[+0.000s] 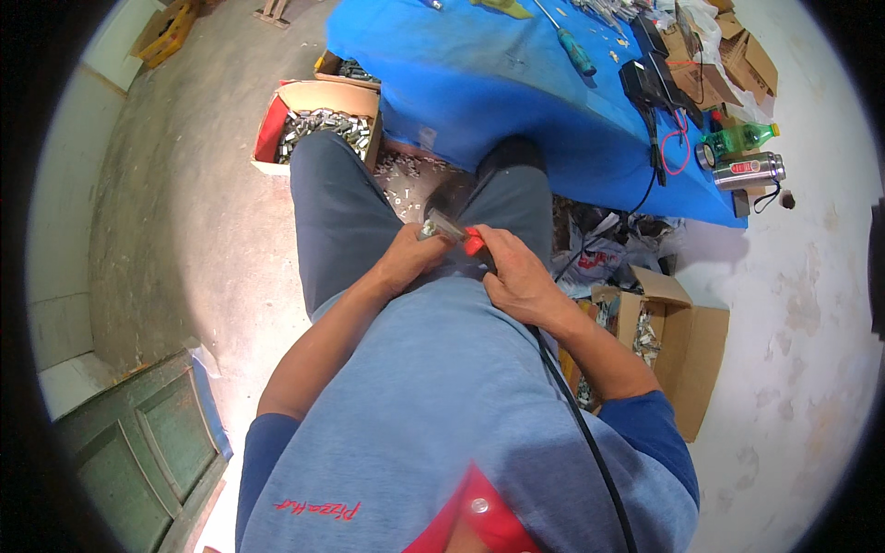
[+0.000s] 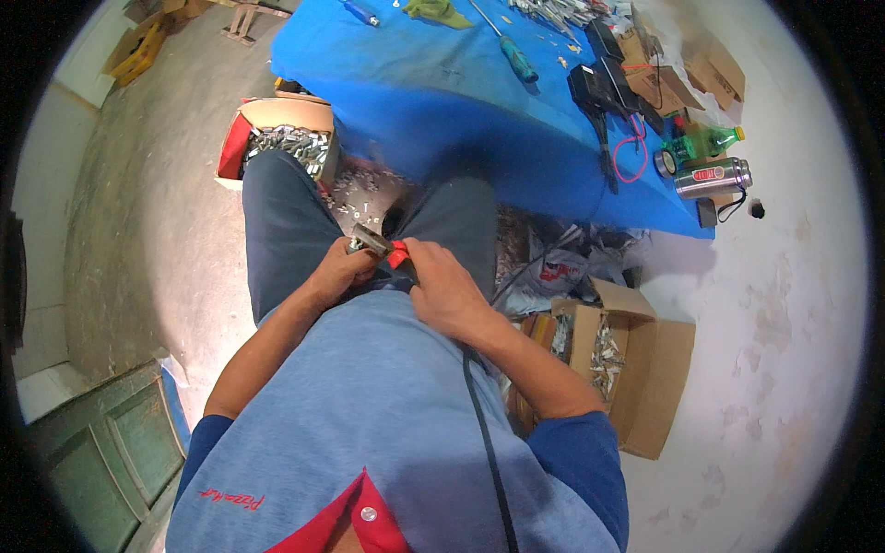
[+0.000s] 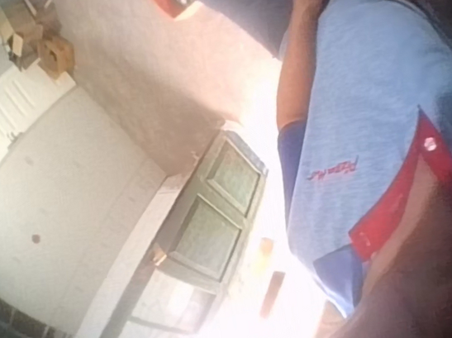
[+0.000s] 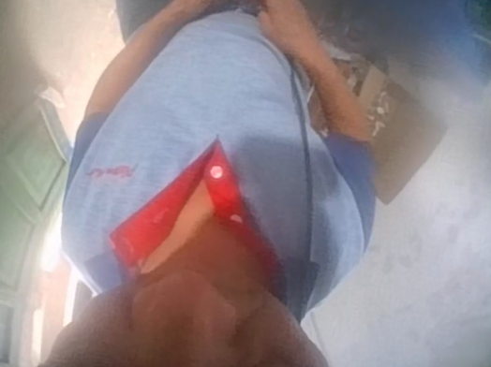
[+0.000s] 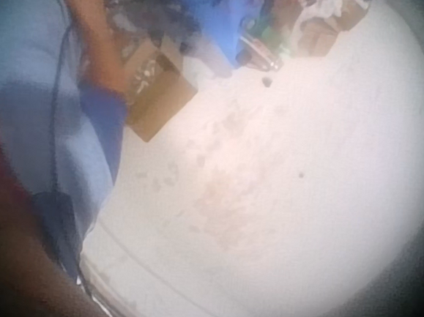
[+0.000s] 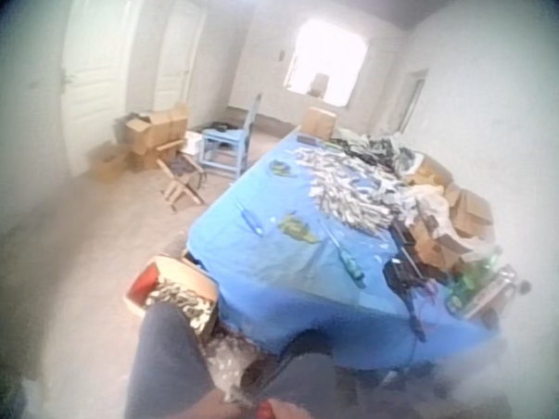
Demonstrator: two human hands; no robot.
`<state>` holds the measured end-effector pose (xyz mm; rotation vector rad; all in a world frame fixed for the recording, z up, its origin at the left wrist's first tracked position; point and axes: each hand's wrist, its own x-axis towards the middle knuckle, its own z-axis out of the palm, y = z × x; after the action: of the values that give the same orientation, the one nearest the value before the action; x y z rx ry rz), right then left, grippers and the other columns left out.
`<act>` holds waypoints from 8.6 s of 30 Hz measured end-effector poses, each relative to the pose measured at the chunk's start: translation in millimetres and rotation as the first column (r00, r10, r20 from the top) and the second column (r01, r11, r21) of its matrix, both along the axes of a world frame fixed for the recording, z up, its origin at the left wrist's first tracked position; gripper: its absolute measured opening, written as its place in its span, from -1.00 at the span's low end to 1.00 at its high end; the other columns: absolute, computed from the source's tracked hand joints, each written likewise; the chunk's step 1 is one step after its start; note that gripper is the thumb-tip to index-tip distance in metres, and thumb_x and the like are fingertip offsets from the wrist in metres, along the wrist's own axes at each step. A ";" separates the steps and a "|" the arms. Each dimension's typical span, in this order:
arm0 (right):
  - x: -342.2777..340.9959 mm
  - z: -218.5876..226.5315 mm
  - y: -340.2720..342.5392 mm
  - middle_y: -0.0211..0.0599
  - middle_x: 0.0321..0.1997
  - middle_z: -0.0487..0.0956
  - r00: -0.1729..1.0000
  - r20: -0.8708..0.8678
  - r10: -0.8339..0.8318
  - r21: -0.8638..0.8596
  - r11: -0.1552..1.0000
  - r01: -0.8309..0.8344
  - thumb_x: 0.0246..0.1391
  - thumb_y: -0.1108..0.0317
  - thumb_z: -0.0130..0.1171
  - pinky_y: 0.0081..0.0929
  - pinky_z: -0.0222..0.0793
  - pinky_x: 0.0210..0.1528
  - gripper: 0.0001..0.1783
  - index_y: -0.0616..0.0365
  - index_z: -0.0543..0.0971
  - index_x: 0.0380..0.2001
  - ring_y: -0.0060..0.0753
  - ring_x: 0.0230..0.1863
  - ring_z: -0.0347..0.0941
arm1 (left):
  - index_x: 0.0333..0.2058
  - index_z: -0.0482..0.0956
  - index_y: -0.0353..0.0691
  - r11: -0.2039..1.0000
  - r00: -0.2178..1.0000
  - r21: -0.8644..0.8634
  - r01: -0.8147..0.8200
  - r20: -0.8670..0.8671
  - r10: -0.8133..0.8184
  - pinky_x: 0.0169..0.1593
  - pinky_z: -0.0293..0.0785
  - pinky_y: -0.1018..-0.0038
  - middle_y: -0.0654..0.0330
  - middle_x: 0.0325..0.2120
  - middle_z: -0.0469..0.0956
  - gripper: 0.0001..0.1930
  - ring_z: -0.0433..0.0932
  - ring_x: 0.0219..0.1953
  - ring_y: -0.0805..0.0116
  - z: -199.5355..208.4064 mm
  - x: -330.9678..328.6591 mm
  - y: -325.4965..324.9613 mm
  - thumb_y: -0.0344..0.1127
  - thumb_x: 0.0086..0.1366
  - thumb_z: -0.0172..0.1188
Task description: The person uses pliers to crimp a metal component held in their hands and then uses a screwdriver to tighten a screw on the part on a blue table.
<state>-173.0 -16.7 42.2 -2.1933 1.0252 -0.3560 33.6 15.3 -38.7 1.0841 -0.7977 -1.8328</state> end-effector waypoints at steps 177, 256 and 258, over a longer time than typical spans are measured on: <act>160.3 -102.1 -91.0 -0.33 -0.30 0.65 0.977 0.197 0.079 0.363 0.920 -0.148 0.28 0.31 0.12 -0.56 0.43 -0.20 -0.74 0.26 0.63 -0.11 -0.59 -0.29 0.52 | -0.18 0.55 -0.29 0.965 0.980 0.242 -0.105 -0.138 0.142 -0.32 0.46 0.46 0.10 -0.34 0.56 -0.81 0.51 -0.35 0.35 -71.4 -5.8 -22.9 -0.31 0.36 0.08; -57.6 59.8 -363.2 -0.50 -0.27 0.58 0.788 0.504 -0.354 0.612 0.790 -0.037 0.32 0.24 0.13 -0.67 0.41 -0.22 -0.59 0.27 0.53 0.12 -0.71 -0.30 0.43 | -0.52 0.59 -0.34 0.826 0.195 -0.548 -0.135 0.802 0.564 -0.44 0.39 0.24 -0.01 -0.66 0.54 -0.55 0.52 -0.61 0.08 88.3 -16.3 -287.6 -0.01 0.30 0.21; -49.4 51.0 -348.7 -0.55 -0.31 0.55 0.787 0.528 -0.318 0.589 0.805 -0.070 0.34 0.25 0.11 -0.68 0.38 -0.27 -0.60 0.24 0.53 0.14 -0.71 -0.34 0.39 | -0.48 0.59 -0.35 0.855 0.257 -0.493 -0.159 0.816 0.518 -0.41 0.37 0.25 0.01 -0.66 0.51 -0.48 0.47 -0.59 0.11 90.6 -14.1 -287.9 0.09 0.34 0.14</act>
<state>-222.4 -365.4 93.3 -1.3031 0.7736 -0.6623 19.5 -272.6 51.9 1.9352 -1.3011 -0.4611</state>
